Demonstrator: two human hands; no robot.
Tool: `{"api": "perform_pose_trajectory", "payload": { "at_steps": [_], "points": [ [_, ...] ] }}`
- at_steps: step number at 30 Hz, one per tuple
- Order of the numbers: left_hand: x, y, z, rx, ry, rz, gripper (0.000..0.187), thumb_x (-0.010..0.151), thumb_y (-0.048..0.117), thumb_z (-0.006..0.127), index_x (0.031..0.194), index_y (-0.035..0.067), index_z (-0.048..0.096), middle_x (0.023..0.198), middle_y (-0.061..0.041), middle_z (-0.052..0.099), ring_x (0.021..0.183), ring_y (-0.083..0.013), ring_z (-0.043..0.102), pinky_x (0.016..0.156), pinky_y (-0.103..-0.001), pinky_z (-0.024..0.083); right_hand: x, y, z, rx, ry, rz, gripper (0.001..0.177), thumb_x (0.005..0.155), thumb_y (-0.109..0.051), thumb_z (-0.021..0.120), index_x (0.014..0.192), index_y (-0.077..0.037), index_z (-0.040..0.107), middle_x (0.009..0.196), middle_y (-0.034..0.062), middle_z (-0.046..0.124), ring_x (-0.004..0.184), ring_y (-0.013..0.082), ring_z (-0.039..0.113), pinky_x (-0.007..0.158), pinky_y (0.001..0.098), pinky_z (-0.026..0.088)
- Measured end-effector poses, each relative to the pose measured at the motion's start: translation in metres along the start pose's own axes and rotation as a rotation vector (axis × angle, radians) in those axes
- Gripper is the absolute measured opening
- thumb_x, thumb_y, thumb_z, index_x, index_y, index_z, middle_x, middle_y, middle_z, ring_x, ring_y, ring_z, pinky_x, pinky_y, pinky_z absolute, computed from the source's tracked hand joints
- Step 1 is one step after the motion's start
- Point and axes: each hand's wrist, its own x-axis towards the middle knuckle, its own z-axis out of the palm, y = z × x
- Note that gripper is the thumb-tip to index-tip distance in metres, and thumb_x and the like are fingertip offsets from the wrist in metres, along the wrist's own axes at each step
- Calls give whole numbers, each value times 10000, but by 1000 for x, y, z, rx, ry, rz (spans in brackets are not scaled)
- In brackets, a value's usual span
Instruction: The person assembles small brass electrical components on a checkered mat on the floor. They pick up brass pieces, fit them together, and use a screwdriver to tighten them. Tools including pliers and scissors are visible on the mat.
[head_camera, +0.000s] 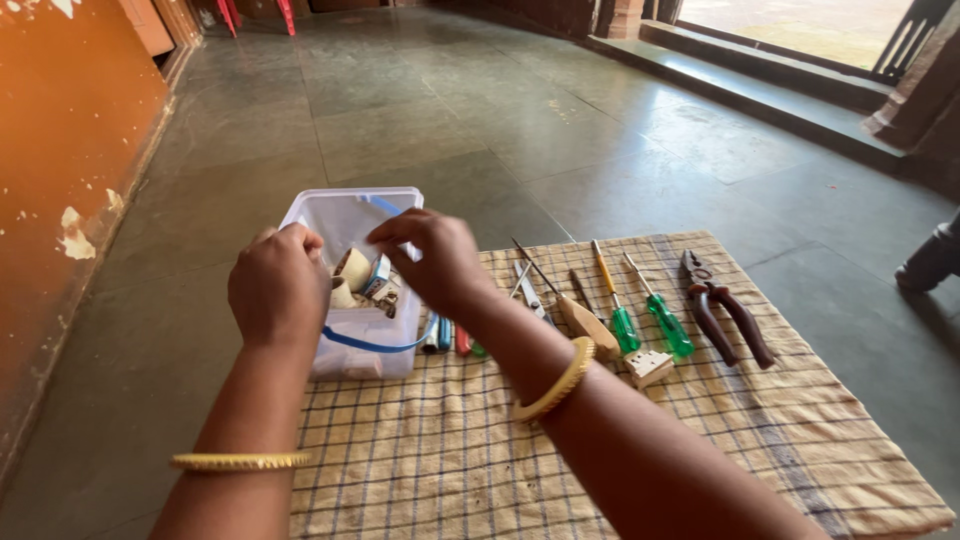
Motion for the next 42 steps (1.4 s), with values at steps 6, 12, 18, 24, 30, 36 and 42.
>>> {"api": "perform_pose_trajectory", "payload": {
  "at_steps": [6,12,18,24,30,36,42],
  "points": [
    [-33,78,-9,-134,242,273,128,983,71,633,989,117,752,1041,-60,709,976,-299,670,797,-420,584,-25,47,-58,-56,98,149,132,905,-123,719,1001,-112,807,945,90,782,835,206,769,764,343,616],
    [-81,150,16,-159,-374,202,221,1042,209,586,939,62,715,1013,-149,716,862,-350,727,750,-483,596,-75,87,-84,-119,-11,482,143,873,-181,745,992,-134,810,919,84,791,852,190,785,766,342,611],
    [-121,170,55,3,-841,62,143,974,165,615,1042,78,705,1065,-181,741,989,-341,737,855,-471,606,-122,101,-90,-117,-131,639,160,835,-156,761,980,-167,829,947,73,802,872,168,768,809,321,603],
    [-135,162,73,-91,-793,-6,157,959,167,649,1106,124,687,1049,-180,741,990,-342,729,889,-459,585,-149,95,-87,-132,-94,593,118,833,-146,814,946,-118,837,954,118,725,837,223,739,791,347,612],
    [-115,160,62,-244,-721,-89,172,855,230,783,958,108,719,922,-122,778,875,-272,764,830,-403,601,-151,88,-93,69,-27,630,133,885,-161,778,996,-95,812,954,60,780,864,134,763,779,296,621],
    [-99,169,61,-682,-176,-58,119,879,108,758,947,49,680,887,-83,774,790,-188,773,704,-335,609,-142,87,-87,423,94,620,234,972,-171,694,1152,-43,771,913,70,798,790,92,738,679,268,639],
    [-102,171,82,-754,-70,-137,92,952,96,765,1009,46,713,921,-60,771,811,-154,751,721,-292,582,-147,90,-75,612,134,619,300,959,-104,709,1234,14,705,969,88,773,811,109,731,663,265,639]
  ]
}}
